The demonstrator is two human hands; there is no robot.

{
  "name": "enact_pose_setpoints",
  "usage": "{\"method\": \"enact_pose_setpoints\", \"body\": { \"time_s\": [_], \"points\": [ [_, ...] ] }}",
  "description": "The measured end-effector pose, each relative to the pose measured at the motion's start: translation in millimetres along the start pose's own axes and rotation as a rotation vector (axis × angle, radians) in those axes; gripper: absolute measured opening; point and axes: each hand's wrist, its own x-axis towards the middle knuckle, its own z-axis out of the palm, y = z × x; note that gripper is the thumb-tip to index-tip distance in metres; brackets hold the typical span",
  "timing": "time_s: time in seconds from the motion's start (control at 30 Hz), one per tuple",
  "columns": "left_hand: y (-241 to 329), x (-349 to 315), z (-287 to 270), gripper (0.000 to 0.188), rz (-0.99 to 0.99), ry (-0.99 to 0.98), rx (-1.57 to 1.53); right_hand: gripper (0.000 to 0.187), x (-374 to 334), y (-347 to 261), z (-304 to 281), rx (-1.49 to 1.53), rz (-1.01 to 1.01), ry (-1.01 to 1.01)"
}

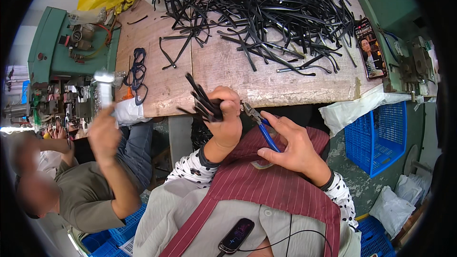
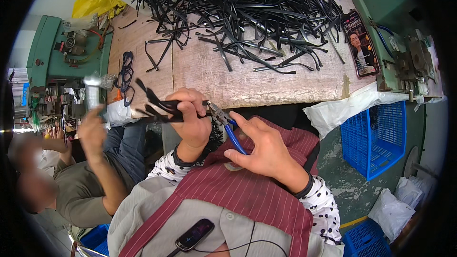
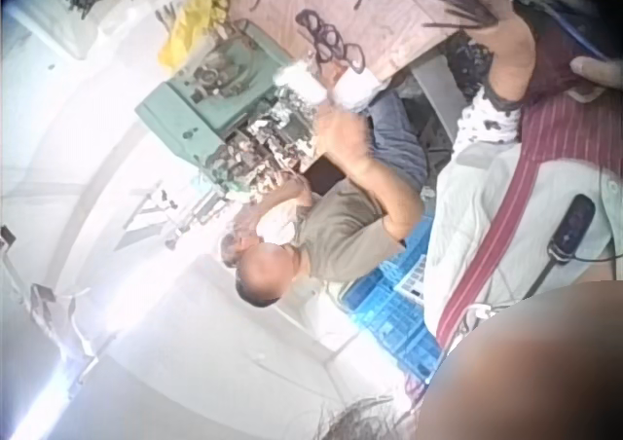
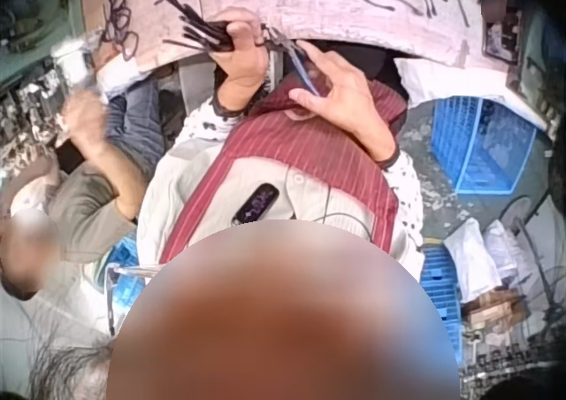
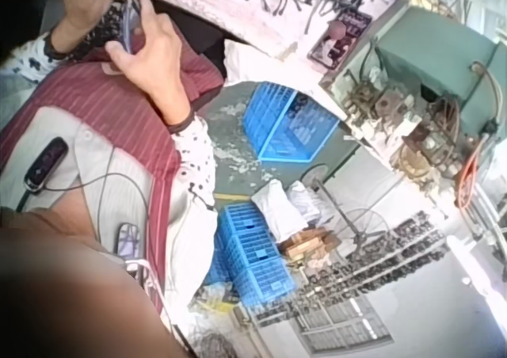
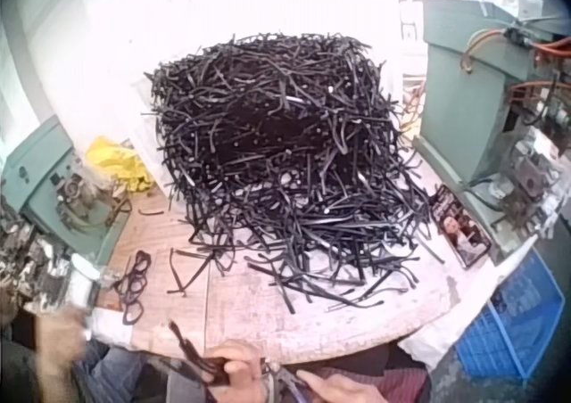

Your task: The person repeatedly picks up black cables from a pile on a workbench and uses blue-handled pliers to cut them into shorter pieces. The cut pieces are dropped back onto the table. Another person is visible working in the background.

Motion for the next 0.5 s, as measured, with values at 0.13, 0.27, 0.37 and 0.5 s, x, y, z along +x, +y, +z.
{"method": "enact_pose_setpoints", "body": {
  "time_s": [0.13,0.27,0.37,0.5],
  "points": [
    [1.0,1.5,-4.4,0.028,-0.435,0.137,-0.263,0.075,-1.9,2.9,0.5,0.012,0.051,-0.007],
    [-15.4,15.8,-7.7,0.02,-0.49,0.133,-0.19,0.073,0.1,0.7,-1.5,-0.002,0.131,-0.006],
    [-30.7,39.8,-8.6,0.026,-0.594,0.05,-0.024,0.074,-0.5,5.1,1.2,-0.024,0.107,0.026],
    [-80.6,70.7,-4.2,0.037,-0.278,-0.27,0.94,0.077,-1.2,6.7,5.2,-0.045,0.11,0.022]
  ]
}}
